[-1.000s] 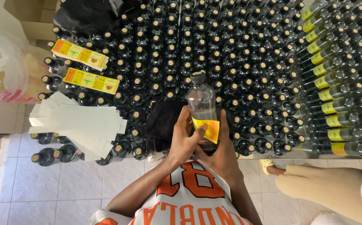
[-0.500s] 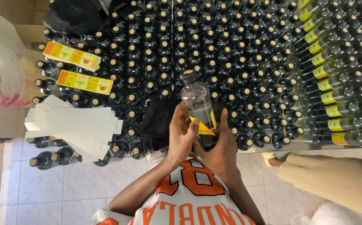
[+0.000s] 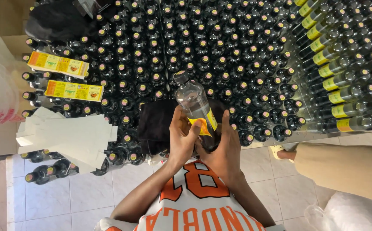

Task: Manually peeling adhesive labels from a sheet and applying them to plastic bottles filled with liquid.

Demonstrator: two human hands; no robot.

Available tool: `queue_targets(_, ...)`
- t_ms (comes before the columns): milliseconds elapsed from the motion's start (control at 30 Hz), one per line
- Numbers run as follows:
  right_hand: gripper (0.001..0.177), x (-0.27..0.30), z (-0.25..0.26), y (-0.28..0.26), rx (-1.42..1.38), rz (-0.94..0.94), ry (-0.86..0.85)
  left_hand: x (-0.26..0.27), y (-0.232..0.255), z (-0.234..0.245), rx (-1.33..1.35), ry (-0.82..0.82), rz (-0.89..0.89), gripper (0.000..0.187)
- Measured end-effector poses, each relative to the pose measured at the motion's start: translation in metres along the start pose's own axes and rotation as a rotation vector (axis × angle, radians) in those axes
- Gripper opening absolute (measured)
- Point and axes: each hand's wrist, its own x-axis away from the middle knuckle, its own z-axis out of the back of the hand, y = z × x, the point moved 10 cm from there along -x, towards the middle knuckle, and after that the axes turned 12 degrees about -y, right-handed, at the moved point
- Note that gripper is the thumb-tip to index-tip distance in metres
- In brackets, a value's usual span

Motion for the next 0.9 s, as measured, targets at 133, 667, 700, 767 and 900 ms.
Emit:
queue_targets(133,0.126,0.000,0.007,-0.001,0.006,0.019,-0.011,0.004,-0.004,-0.011,-0.032,-0.004,0.006,0.069)
queue_targets(667,0.111,0.012,0.016,-0.008,0.122,0.057,0.018,-0.012,0.028,-0.043,0.119,-0.026,0.032,0.059)
queue_targets(700,0.111,0.014,0.015,-0.008,0.137,0.065,0.019,-0.011,0.028,-0.043,0.119,-0.017,0.028,0.060)
queue_targets(767,0.110,0.015,0.016,-0.002,0.149,0.044,0.025,-0.010,0.019,-0.044,0.155,-0.054,0.042,0.062)
queue_targets(900,0.116,0.014,0.021,0.008,0.142,0.000,0.030,-0.010,0.012,-0.054,0.182,-0.183,0.036,0.072)
